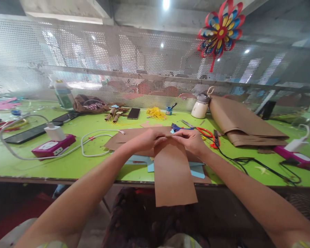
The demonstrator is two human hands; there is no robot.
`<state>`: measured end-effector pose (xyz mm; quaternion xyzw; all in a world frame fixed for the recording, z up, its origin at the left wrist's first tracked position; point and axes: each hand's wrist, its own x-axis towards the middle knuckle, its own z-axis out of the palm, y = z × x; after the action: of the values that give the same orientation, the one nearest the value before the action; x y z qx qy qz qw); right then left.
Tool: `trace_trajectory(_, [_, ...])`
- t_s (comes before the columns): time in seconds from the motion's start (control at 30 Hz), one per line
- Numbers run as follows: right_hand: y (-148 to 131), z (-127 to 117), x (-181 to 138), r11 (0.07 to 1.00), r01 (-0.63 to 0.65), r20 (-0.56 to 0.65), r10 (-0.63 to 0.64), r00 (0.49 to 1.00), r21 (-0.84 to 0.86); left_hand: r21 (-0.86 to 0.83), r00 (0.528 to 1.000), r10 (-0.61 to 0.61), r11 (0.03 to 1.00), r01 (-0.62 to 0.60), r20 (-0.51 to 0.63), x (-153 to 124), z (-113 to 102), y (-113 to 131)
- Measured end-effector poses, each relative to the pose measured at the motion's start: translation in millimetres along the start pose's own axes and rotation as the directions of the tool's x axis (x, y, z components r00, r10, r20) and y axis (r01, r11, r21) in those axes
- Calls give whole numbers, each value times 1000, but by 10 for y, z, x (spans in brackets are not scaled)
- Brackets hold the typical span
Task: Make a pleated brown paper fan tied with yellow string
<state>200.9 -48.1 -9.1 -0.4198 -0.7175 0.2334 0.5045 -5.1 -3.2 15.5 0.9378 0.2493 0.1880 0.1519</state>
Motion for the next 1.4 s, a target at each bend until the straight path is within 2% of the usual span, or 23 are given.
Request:
trace_trajectory(0.1, [9, 1, 3, 1000, 14, -8, -14, 1000, 26, 96, 1000, -26, 995, 27, -16, -3, 11, 33])
trace_trajectory(0.23, [12, 8, 3, 991, -51, 6, 50, 999, 123, 143, 999, -10, 990, 15, -38, -13, 23, 71])
trace_trajectory(0.43, [6, -10, 13, 991, -32, -3, 33, 999, 126, 52, 1000, -16, 999, 14, 26, -31, 38, 56])
trace_trajectory(0.57, [21, -29, 29, 996, -15, -17, 17, 1000, 93, 22, 999, -33, 999, 33, 1, -21, 40, 64])
trace_trajectory(0.73, [37, -12, 25, 997, 34, -38, -32, 999, 70, -34, 998, 43, 998, -45, -55, 9, 59, 97])
trace_trajectory(0.83, [29, 8, 17, 996, 80, -37, -78, 996, 46, -33, 995, 20, 999, -24, -95, 41, 99, 91])
trace_trajectory(1.0, [7, 11, 9, 997, 75, 25, -76, 997, 36, -76, 996, -7, 997, 0, -93, 74, 128, 56])
trace_trajectory(1.13, [7, -5, 7, 996, 60, 47, -63, 997, 59, -142, 994, 15, 989, -30, -108, 72, 97, 45])
trace_trajectory(1.27, [-2, -42, 18, 997, 40, 34, -42, 999, 62, -199, 997, 36, 979, -48, -62, 57, 42, 2])
trace_trajectory(1.4, [-8, -92, 48, 996, -37, -20, 38, 999, 79, -300, 995, -36, 952, 63, 92, 31, -17, -68])
